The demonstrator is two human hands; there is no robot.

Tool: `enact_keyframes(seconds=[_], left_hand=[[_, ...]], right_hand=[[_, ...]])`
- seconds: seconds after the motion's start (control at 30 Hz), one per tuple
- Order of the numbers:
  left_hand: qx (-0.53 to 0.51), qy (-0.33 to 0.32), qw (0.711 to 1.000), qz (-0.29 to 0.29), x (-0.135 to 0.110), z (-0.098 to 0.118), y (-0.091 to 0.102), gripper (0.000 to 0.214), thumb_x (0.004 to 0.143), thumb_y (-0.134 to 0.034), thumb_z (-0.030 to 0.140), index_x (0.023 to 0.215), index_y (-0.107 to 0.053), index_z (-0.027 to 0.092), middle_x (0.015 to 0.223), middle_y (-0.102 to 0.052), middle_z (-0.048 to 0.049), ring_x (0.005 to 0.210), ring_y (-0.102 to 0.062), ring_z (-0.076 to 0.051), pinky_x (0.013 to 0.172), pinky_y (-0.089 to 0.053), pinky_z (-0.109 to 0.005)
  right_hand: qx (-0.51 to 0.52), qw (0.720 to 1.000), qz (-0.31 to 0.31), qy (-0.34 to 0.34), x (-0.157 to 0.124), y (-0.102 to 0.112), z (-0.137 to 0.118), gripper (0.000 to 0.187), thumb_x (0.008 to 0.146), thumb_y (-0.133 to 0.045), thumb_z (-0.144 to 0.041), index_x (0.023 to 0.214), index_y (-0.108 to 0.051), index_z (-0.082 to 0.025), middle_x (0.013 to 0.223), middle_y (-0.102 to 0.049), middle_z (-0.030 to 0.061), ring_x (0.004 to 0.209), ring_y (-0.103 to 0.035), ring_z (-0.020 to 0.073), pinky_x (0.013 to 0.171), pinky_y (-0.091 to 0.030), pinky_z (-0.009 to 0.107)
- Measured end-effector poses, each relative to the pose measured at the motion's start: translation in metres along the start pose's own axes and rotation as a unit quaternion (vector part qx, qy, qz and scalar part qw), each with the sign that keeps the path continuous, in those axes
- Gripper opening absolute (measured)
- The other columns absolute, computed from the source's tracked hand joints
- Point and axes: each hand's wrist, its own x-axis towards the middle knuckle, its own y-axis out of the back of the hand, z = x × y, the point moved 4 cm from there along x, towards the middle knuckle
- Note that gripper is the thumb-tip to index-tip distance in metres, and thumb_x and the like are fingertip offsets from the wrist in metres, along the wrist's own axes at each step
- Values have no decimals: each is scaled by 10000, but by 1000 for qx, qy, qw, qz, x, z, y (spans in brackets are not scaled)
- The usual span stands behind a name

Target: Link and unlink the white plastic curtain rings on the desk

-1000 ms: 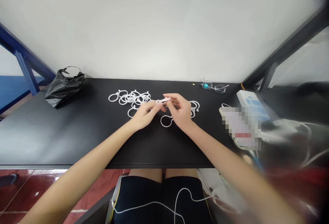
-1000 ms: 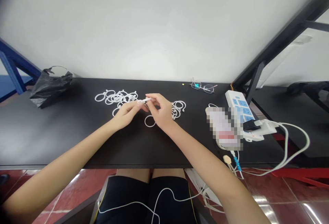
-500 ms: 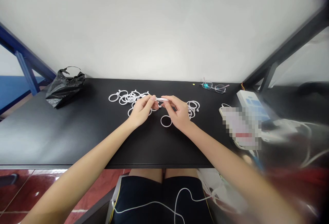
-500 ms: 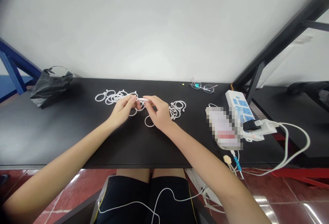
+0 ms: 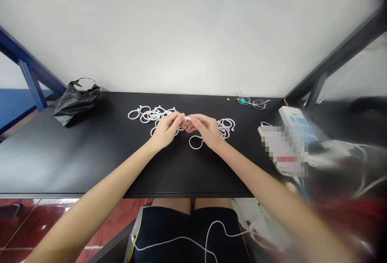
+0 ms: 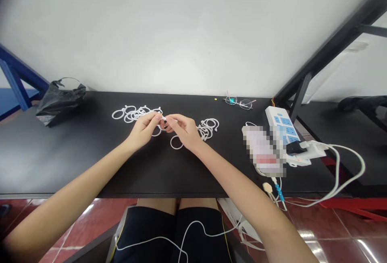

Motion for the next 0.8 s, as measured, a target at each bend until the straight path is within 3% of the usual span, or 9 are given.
enact_keyframes(seconds=[0.57, 0.67, 0.8], left_hand=[[-85, 10, 996, -13, 0, -3, -2, 374, 940, -497, 447, 691, -579, 181, 704, -576, -13, 733, -562, -162, 769, -452, -290], [-50, 4, 999, -3, 0, -3, -1, 372, 951, -477, 440, 701, -577, 183, 709, -585, -15, 723, -567, -161, 754, -448, -289], [72, -33, 996, 42, 1, 1, 12, 352, 971, -447, 405, 737, -592, 185, 735, -621, -24, 721, -580, -163, 724, -429, -287]], right_hand=[[36, 999, 3, -13, 2, -1, -3, 335, 818, -679, -502, 926, -716, -187, 760, -717, 20, 709, -699, 161, 735, -634, 361], [28, 999, 20, -18, 3, 0, 1, 355, 797, -707, -490, 983, -699, -188, 785, -719, 19, 714, -699, 158, 740, -631, 353], [-17, 998, 49, -17, 4, 4, 5, 420, 806, -694, -482, 1107, -631, -195, 897, -710, 38, 744, -701, 159, 684, -615, 317]])
